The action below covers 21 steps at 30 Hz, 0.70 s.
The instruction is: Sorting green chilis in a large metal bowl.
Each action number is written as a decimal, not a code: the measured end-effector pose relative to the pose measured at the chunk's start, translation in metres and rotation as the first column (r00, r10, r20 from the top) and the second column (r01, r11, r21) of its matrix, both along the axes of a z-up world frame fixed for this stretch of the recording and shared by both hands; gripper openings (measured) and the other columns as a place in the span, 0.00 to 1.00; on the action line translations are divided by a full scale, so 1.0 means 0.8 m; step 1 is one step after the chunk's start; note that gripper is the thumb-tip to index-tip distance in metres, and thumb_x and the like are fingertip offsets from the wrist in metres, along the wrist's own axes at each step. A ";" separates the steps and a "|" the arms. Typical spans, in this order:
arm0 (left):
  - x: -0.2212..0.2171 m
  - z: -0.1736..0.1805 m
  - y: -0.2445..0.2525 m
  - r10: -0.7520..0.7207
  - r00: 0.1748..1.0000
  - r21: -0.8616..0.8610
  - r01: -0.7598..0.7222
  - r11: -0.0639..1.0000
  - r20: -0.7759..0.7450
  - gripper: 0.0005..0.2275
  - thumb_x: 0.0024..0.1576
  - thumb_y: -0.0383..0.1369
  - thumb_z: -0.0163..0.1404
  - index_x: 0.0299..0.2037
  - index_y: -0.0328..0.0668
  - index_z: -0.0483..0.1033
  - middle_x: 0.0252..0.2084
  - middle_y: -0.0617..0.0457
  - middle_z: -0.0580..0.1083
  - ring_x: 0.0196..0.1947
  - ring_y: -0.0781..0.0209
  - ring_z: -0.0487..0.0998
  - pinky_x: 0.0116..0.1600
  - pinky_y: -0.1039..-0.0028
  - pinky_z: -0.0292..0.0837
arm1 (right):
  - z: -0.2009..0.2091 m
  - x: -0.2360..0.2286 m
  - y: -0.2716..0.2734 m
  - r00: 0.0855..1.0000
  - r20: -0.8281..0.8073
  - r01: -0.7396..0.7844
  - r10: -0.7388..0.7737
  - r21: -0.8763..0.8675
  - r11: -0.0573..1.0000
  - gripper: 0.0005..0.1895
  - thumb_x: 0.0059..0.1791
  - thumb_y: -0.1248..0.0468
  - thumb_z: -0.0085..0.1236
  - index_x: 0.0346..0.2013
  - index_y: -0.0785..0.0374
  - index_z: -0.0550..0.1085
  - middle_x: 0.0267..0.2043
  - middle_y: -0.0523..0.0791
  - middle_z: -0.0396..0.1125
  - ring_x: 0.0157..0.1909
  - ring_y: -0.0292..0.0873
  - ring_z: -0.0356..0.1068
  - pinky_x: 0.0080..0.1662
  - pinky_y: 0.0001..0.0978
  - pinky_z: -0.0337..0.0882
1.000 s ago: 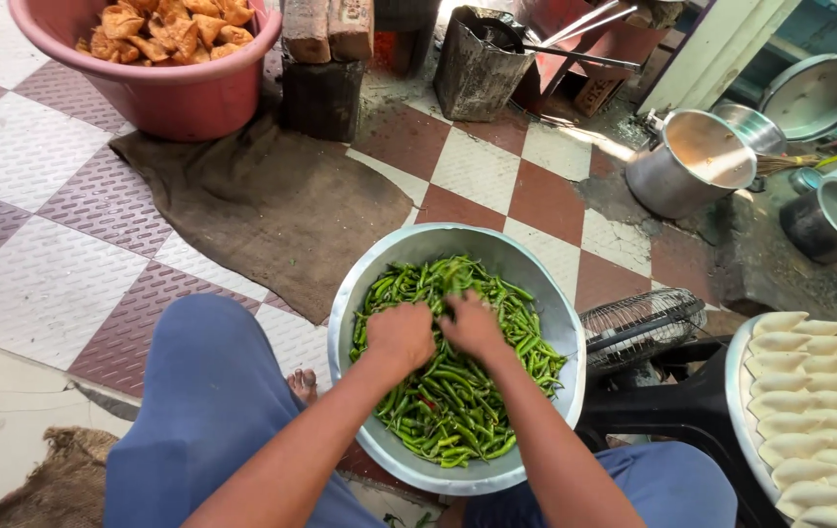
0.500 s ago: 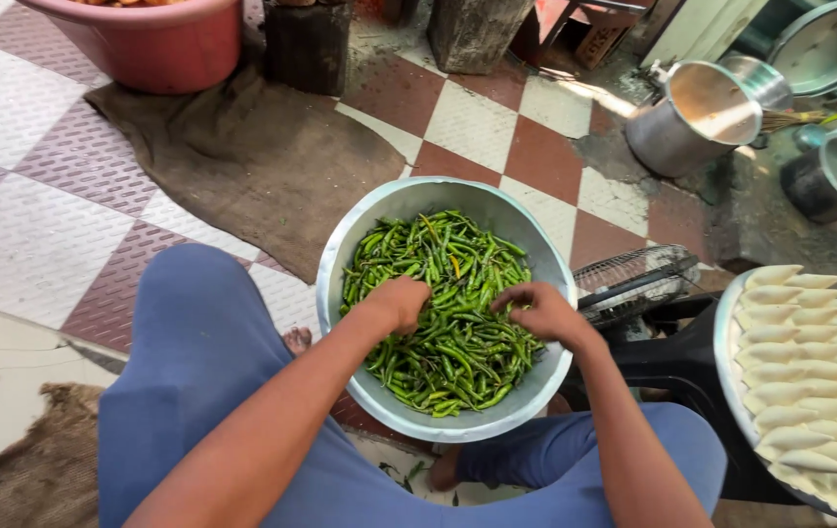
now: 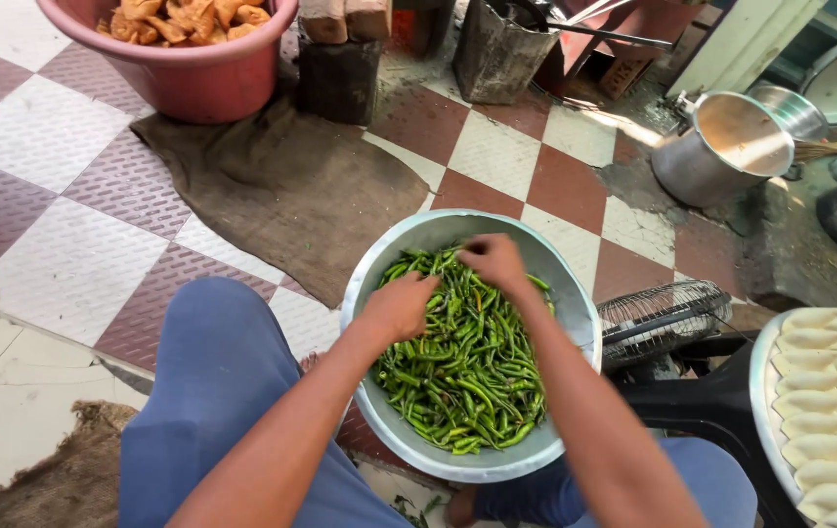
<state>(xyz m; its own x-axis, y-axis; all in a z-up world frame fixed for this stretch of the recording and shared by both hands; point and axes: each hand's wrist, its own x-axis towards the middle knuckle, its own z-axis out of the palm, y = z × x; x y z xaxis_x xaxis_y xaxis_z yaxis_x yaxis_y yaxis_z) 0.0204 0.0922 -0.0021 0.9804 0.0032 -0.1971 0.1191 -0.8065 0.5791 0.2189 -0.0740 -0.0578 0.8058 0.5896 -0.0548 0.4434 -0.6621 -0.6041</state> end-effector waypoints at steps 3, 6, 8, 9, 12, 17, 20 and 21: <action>-0.002 -0.013 -0.017 0.028 0.978 -0.087 -0.010 0.996 0.208 0.21 0.56 0.33 0.51 0.60 0.40 0.68 0.56 0.40 0.72 0.55 0.37 0.74 0.56 0.50 0.71 | 0.057 -0.032 -0.038 0.956 -0.279 0.131 -0.087 0.142 0.981 0.15 0.49 0.56 0.65 0.36 0.68 0.80 0.28 0.44 0.72 0.26 0.38 0.69 0.31 0.34 0.68; 0.005 -0.014 -0.053 0.026 0.965 -0.205 0.030 0.978 0.262 0.16 0.64 0.39 0.46 0.53 0.33 0.70 0.51 0.36 0.73 0.51 0.35 0.75 0.55 0.49 0.70 | 0.102 -0.073 -0.067 0.828 -0.551 0.285 -0.106 0.251 0.925 0.14 0.51 0.60 0.63 0.33 0.71 0.78 0.24 0.44 0.69 0.21 0.35 0.64 0.24 0.30 0.62; -0.002 -0.013 -0.077 -0.001 0.978 -0.228 0.049 0.972 0.208 0.17 0.68 0.42 0.43 0.49 0.31 0.72 0.48 0.35 0.75 0.50 0.36 0.76 0.56 0.49 0.71 | 0.100 -0.099 -0.080 0.765 -0.637 0.333 -0.095 0.265 0.905 0.11 0.50 0.62 0.61 0.33 0.69 0.77 0.23 0.43 0.70 0.20 0.34 0.65 0.23 0.28 0.62; -0.008 -0.010 -0.090 -0.012 0.989 -0.201 0.042 0.979 0.147 0.16 0.67 0.41 0.42 0.46 0.33 0.75 0.46 0.35 0.77 0.48 0.36 0.78 0.55 0.49 0.72 | 0.085 -0.107 -0.090 0.714 -0.693 0.383 -0.099 0.269 0.884 0.11 0.50 0.61 0.61 0.34 0.69 0.76 0.23 0.42 0.69 0.20 0.33 0.64 0.23 0.27 0.62; -0.025 -0.002 -0.107 -0.059 0.998 -0.122 0.056 0.991 -0.023 0.17 0.65 0.42 0.41 0.42 0.38 0.80 0.45 0.37 0.79 0.47 0.37 0.81 0.53 0.49 0.75 | 0.063 -0.134 -0.103 0.691 -0.702 0.393 -0.171 0.167 0.904 0.13 0.50 0.59 0.60 0.36 0.69 0.77 0.25 0.44 0.70 0.20 0.34 0.64 0.24 0.29 0.62; -0.030 0.047 -0.086 -0.204 0.937 0.113 0.244 0.963 -0.285 0.23 0.59 0.55 0.47 0.45 0.44 0.80 0.49 0.42 0.77 0.51 0.44 0.79 0.55 0.54 0.74 | 0.033 -0.118 -0.110 0.954 -0.141 0.252 -0.266 -0.108 0.962 0.14 0.47 0.58 0.60 0.38 0.67 0.81 0.28 0.49 0.76 0.29 0.42 0.74 0.37 0.37 0.73; -0.004 0.023 -0.054 -0.036 0.990 0.210 0.065 0.976 -0.140 0.14 0.54 0.39 0.53 0.46 0.45 0.81 0.51 0.44 0.78 0.51 0.46 0.81 0.55 0.55 0.76 | 0.030 -0.098 -0.075 0.992 0.073 0.099 -0.098 0.000 0.995 0.13 0.46 0.60 0.57 0.39 0.65 0.80 0.36 0.51 0.76 0.38 0.49 0.77 0.44 0.41 0.75; 0.003 0.016 -0.040 0.072 0.994 0.216 -0.052 0.975 -0.085 0.15 0.54 0.34 0.53 0.51 0.43 0.78 0.55 0.44 0.75 0.55 0.47 0.78 0.57 0.55 0.76 | 0.029 -0.094 -0.053 0.996 0.089 0.032 -0.030 -0.019 0.999 0.14 0.45 0.61 0.57 0.41 0.64 0.80 0.40 0.52 0.75 0.43 0.51 0.75 0.49 0.42 0.73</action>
